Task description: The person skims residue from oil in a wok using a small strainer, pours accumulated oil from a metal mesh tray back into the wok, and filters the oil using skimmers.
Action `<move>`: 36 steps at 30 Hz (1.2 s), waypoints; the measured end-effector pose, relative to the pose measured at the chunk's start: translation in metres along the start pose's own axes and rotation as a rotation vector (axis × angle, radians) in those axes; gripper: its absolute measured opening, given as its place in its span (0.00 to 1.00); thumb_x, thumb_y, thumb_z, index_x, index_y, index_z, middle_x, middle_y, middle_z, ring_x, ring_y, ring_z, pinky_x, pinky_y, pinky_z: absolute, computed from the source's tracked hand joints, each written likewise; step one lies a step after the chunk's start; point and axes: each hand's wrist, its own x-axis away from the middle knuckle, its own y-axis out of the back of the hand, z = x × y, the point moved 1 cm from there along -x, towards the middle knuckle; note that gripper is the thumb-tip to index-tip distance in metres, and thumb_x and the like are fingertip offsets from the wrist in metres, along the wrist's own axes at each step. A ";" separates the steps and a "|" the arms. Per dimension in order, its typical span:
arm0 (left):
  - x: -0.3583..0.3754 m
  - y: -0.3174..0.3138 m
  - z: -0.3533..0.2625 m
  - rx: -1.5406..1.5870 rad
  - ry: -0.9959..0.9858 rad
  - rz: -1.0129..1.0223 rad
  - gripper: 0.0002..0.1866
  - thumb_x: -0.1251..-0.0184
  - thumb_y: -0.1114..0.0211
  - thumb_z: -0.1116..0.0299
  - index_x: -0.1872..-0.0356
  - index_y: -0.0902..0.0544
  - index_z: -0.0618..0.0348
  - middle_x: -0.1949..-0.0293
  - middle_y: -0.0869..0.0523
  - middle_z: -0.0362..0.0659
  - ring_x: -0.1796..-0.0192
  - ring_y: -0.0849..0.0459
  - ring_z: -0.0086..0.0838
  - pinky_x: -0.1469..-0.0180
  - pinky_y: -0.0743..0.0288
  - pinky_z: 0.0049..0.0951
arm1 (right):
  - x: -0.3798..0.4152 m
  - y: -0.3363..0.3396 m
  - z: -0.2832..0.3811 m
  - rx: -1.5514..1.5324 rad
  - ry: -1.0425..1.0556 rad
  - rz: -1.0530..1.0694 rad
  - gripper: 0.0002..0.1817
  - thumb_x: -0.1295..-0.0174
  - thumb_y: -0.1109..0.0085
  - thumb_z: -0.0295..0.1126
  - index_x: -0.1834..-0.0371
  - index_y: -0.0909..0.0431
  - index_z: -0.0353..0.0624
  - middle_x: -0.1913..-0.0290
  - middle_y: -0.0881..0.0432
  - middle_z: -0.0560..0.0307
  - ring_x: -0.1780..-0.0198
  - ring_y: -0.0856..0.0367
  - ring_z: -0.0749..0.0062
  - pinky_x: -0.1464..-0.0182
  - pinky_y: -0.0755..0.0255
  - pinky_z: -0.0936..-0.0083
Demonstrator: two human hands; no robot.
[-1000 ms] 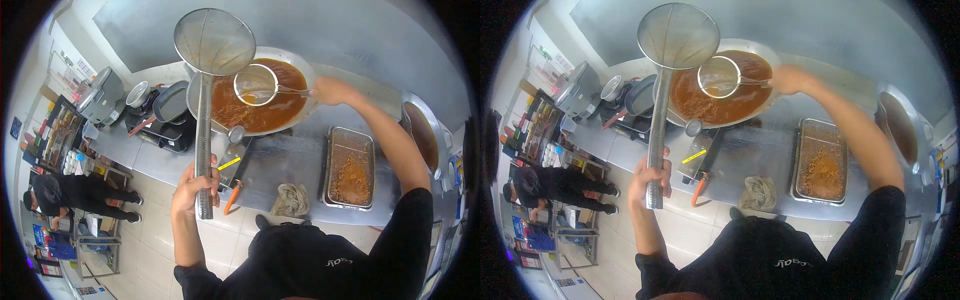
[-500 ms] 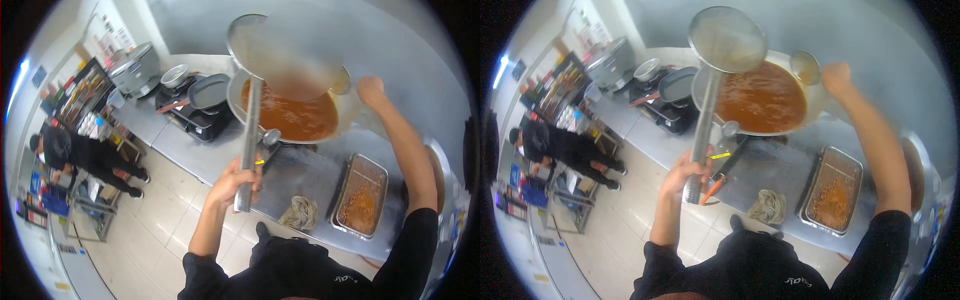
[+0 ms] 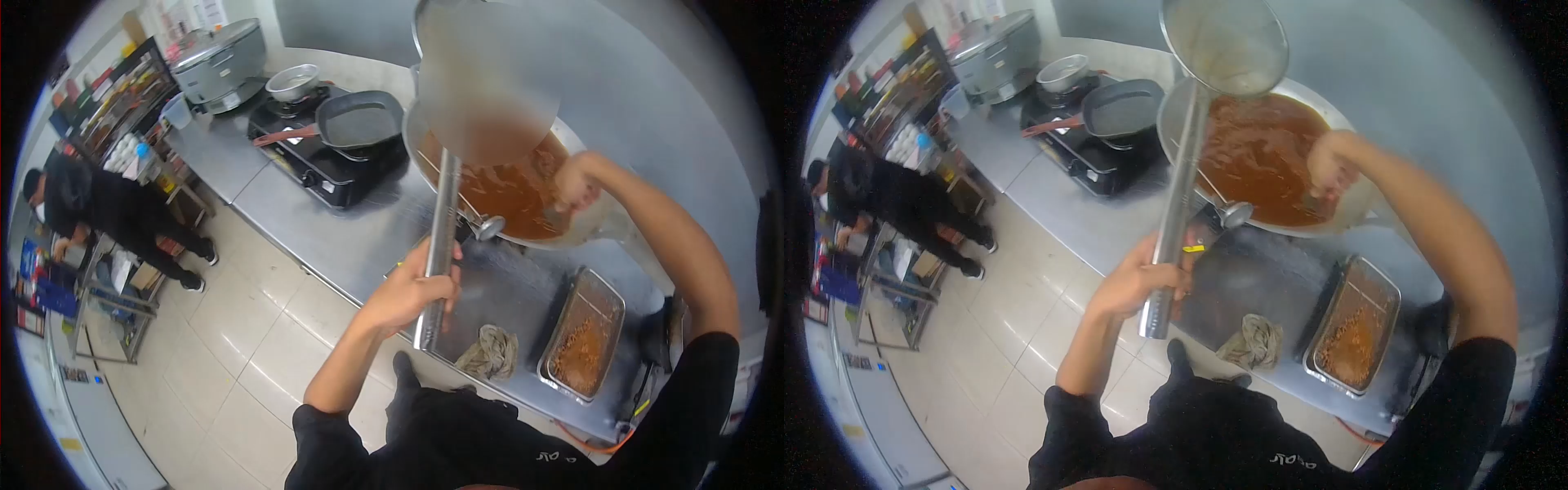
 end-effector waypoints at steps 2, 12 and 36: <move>0.002 0.005 -0.008 0.021 0.029 0.008 0.24 0.47 0.42 0.79 0.47 0.35 0.60 0.70 0.25 0.43 0.73 0.22 0.26 0.77 0.20 0.31 | 0.006 -0.002 0.004 -0.104 0.104 0.008 0.17 0.28 0.51 0.45 0.70 0.23 0.46 0.84 0.34 0.66 0.81 0.36 0.73 0.75 0.35 0.73; -0.005 0.013 -0.023 0.008 0.015 -0.006 0.25 0.52 0.42 0.81 0.48 0.33 0.62 0.78 0.25 0.45 0.83 0.23 0.29 0.83 0.23 0.30 | 0.071 -0.099 -0.036 -0.310 0.294 -0.422 0.21 0.31 0.51 0.44 0.78 0.24 0.43 0.81 0.25 0.60 0.80 0.28 0.72 0.76 0.35 0.69; 0.019 -0.046 0.040 -0.302 0.017 -0.272 0.25 0.55 0.45 0.78 0.50 0.34 0.64 0.81 0.28 0.42 0.85 0.28 0.26 0.80 0.24 0.28 | 0.044 -0.272 -0.177 -1.122 0.270 -0.887 0.23 0.28 0.53 0.42 0.80 0.26 0.39 0.84 0.32 0.62 0.79 0.33 0.75 0.73 0.36 0.71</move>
